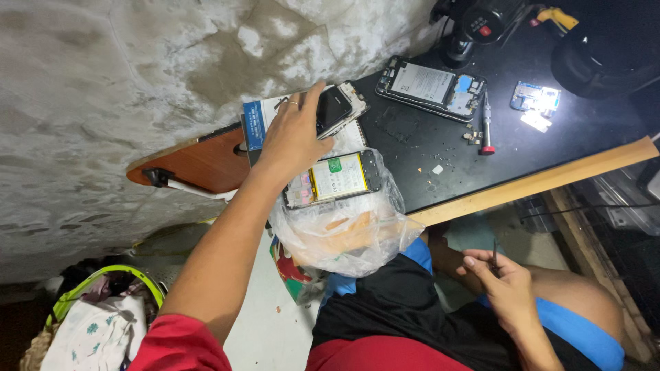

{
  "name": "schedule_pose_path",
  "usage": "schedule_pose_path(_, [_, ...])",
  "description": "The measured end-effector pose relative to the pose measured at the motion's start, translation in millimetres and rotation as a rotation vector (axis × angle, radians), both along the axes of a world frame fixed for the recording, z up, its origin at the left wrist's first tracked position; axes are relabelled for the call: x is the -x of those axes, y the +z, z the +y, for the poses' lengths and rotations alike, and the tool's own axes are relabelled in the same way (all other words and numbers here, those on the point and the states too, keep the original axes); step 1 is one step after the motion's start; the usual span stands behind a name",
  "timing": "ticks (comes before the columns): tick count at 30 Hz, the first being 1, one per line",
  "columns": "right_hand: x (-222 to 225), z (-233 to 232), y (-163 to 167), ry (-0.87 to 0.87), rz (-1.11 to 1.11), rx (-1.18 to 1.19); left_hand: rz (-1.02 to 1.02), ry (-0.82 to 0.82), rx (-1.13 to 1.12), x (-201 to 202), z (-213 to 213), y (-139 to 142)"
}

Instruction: The person uses a metal spudger to pry and separate components on a small circuit board. They then pick up a disassembled mobile phone and use the spudger to work on the internal components near the battery.

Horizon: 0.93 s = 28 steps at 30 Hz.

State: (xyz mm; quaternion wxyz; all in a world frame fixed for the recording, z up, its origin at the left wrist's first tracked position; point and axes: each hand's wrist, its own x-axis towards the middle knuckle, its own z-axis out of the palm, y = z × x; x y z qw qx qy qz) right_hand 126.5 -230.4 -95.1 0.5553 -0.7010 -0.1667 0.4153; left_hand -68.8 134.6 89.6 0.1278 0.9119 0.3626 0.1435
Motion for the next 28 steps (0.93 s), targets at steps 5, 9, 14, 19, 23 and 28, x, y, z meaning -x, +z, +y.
schedule_pose_path(5, [0, 4, 6, 0.0, 0.017, 0.027, -0.13, -0.147, -0.016, 29, -26, 12])
schedule_pose_path(9, [-3, 7, 5, -0.001, 0.067, 0.014, 0.03, -0.218, 0.041, 44, -47, 13])
schedule_pose_path(14, [-1, 9, 2, 0.038, -0.068, 0.033, 0.079, -0.201, 0.021, 52, -54, 10])
schedule_pose_path(19, [3, 8, 22, 0.047, -0.443, 0.057, 0.051, -0.207, 0.027, 50, -59, 6])
schedule_pose_path(23, [7, 16, 79, 0.211, -0.659, -0.156, 0.015, -0.178, 0.031, 52, -63, 8])
schedule_pose_path(28, [22, 73, 163, 0.284, -0.849, -0.097, -0.031, -0.02, 0.12, 57, -67, 29])
